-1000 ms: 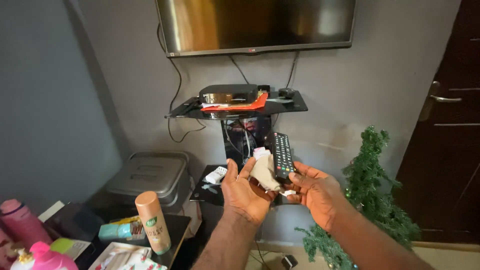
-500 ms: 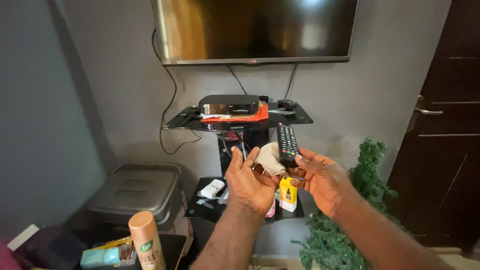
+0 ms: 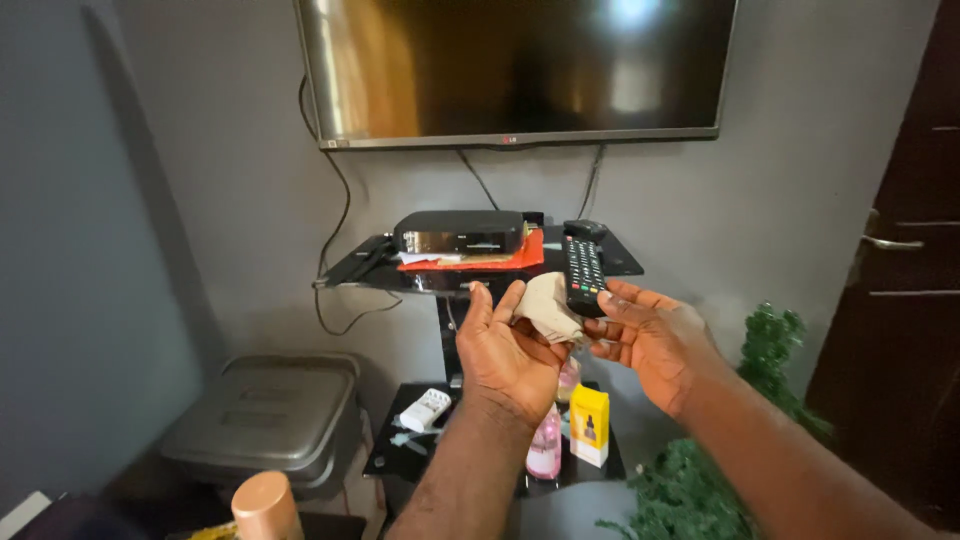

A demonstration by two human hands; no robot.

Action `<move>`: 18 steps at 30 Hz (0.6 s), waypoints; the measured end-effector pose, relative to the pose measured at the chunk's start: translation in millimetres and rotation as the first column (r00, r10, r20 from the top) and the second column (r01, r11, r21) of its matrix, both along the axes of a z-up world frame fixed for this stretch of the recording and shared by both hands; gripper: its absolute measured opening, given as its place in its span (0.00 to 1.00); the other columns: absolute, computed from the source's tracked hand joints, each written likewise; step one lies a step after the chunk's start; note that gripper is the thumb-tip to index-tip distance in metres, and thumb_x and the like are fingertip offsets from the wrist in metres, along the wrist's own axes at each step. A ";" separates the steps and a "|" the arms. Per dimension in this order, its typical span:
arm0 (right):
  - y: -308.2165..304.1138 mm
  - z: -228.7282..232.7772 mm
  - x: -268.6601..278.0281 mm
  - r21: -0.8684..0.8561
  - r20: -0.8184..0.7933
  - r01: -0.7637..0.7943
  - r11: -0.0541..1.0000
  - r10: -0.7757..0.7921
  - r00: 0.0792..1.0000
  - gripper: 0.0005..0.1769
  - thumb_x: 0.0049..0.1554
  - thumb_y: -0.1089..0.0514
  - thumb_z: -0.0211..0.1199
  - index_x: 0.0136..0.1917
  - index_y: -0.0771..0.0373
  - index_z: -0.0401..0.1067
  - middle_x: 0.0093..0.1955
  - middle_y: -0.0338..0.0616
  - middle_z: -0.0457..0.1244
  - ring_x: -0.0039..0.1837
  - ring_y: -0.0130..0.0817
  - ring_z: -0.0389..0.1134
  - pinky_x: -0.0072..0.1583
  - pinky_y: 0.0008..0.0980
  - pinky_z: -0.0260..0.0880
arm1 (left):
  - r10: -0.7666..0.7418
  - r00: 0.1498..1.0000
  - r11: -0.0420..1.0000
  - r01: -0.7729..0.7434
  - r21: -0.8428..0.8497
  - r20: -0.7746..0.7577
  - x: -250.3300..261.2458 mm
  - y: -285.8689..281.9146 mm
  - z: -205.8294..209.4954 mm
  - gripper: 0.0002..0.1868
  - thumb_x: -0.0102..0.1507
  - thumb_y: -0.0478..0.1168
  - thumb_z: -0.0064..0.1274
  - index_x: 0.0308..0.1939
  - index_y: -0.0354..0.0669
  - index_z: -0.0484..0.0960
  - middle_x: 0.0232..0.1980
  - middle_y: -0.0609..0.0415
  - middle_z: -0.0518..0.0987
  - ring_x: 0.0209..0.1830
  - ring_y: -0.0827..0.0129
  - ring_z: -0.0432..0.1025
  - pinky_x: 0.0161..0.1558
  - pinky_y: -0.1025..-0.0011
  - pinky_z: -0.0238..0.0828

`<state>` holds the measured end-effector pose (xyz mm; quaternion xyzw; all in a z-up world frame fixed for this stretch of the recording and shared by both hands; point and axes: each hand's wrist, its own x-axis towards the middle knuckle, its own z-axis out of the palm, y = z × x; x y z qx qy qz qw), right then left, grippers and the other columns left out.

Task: The person picks up a remote control from a bed and wipes it with a cloth. They then move to a media console, wipe the remote again, and place it on the shelf. The person repeats this wiping and placing action multiple times.

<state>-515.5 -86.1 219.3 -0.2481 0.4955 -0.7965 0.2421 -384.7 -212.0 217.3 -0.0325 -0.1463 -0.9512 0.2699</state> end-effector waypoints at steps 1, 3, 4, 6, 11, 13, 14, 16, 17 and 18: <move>-5.1 -0.1 -8.2 0.006 0.003 0.020 1.000 -0.020 1.000 0.28 0.55 0.61 0.66 0.67 0.66 0.67 0.51 0.44 0.67 0.48 0.36 0.71 0.46 0.36 0.74 | 0.004 1.000 1.000 -0.004 -0.011 0.024 -4.3 -2.6 2.5 0.42 0.64 0.67 0.40 0.69 0.38 0.67 0.64 0.41 0.75 0.63 0.50 0.70 0.61 0.47 0.66; -14.5 1.6 -22.2 0.001 -0.007 0.002 1.000 -0.002 1.000 0.28 0.55 0.60 0.66 0.67 0.67 0.66 0.50 0.44 0.67 0.47 0.36 0.71 0.44 0.36 0.74 | -0.005 1.000 0.999 0.004 -0.045 -0.020 -16.8 -11.3 1.6 0.41 0.64 0.67 0.40 0.69 0.38 0.68 0.64 0.42 0.75 0.62 0.51 0.71 0.61 0.48 0.67; -18.8 2.8 -30.2 -0.002 -0.020 -0.016 1.000 0.015 1.000 0.28 0.54 0.60 0.67 0.67 0.67 0.66 0.49 0.45 0.67 0.45 0.36 0.71 0.43 0.36 0.74 | -0.018 0.998 0.997 0.012 -0.079 -0.067 -23.7 -15.0 1.3 0.41 0.65 0.67 0.40 0.68 0.38 0.69 0.63 0.43 0.75 0.62 0.52 0.71 0.61 0.49 0.67; -25.9 5.3 -45.0 0.019 -0.033 -0.014 1.000 0.015 0.999 0.27 0.55 0.59 0.67 0.66 0.67 0.67 0.48 0.45 0.68 0.44 0.35 0.70 0.42 0.36 0.74 | 0.008 1.000 0.997 -0.009 -0.070 -0.014 -37.2 -18.6 3.5 0.38 0.65 0.66 0.40 0.67 0.39 0.71 0.61 0.43 0.76 0.60 0.52 0.71 0.59 0.50 0.68; -45.7 13.8 -71.3 0.131 -0.026 0.045 0.990 -0.042 0.999 0.21 0.56 0.57 0.66 0.61 0.66 0.72 0.47 0.43 0.70 0.40 0.35 0.70 0.40 0.36 0.73 | 0.035 0.998 0.995 -0.030 -0.094 0.055 -80.0 -34.7 -5.5 0.31 0.67 0.61 0.44 0.64 0.43 0.74 0.53 0.49 0.79 0.53 0.57 0.73 0.55 0.54 0.70; -53.3 17.2 -72.1 0.190 -0.060 0.135 0.972 -0.126 0.990 0.15 0.57 0.57 0.66 0.56 0.65 0.74 0.46 0.44 0.71 0.39 0.36 0.71 0.40 0.36 0.73 | 0.131 0.985 0.980 -0.112 -0.164 0.111 -95.4 -40.4 -11.3 0.23 0.68 0.52 0.51 0.60 0.42 0.75 0.50 0.51 0.80 0.49 0.58 0.75 0.51 0.55 0.71; -55.4 19.4 -71.0 0.190 -0.056 0.129 0.973 -0.120 0.991 0.15 0.57 0.57 0.66 0.56 0.65 0.74 0.46 0.44 0.71 0.39 0.36 0.71 0.40 0.36 0.73 | 0.137 0.984 0.979 -0.117 -0.165 0.114 -94.4 -36.4 -3.4 0.23 0.68 0.52 0.51 0.60 0.42 0.75 0.50 0.51 0.80 0.49 0.58 0.75 0.51 0.55 0.71; -58.6 24.0 -68.5 0.293 -0.178 0.287 0.912 -0.243 0.954 0.18 0.56 0.56 0.69 0.56 0.69 0.78 0.45 0.46 0.70 0.38 0.35 0.70 0.38 0.34 0.71 | 0.272 0.886 0.959 -0.219 -0.179 0.375 -92.5 -27.6 12.8 0.20 0.62 0.43 0.54 0.57 0.44 0.82 0.49 0.52 0.83 0.46 0.60 0.77 0.49 0.59 0.74; -60.7 24.3 -71.2 0.293 -0.175 0.283 0.913 -0.239 0.955 0.18 0.56 0.56 0.69 0.56 0.69 0.78 0.45 0.46 0.70 0.38 0.35 0.70 0.38 0.34 0.71 | 0.275 0.884 0.958 -0.221 -0.181 0.378 -103.1 -34.3 6.0 0.20 0.62 0.43 0.54 0.57 0.44 0.82 0.49 0.52 0.83 0.46 0.60 0.77 0.49 0.59 0.74; -62.4 24.2 -73.3 0.317 -0.238 0.338 0.886 -0.271 0.933 0.20 0.56 0.56 0.70 0.58 0.69 0.77 0.45 0.48 0.71 0.38 0.35 0.70 0.37 0.34 0.71 | 0.351 0.864 0.932 -0.284 -0.225 0.362 -113.0 -40.7 -1.4 0.19 0.61 0.39 0.56 0.56 0.41 0.82 0.50 0.52 0.84 0.47 0.63 0.78 0.49 0.63 0.75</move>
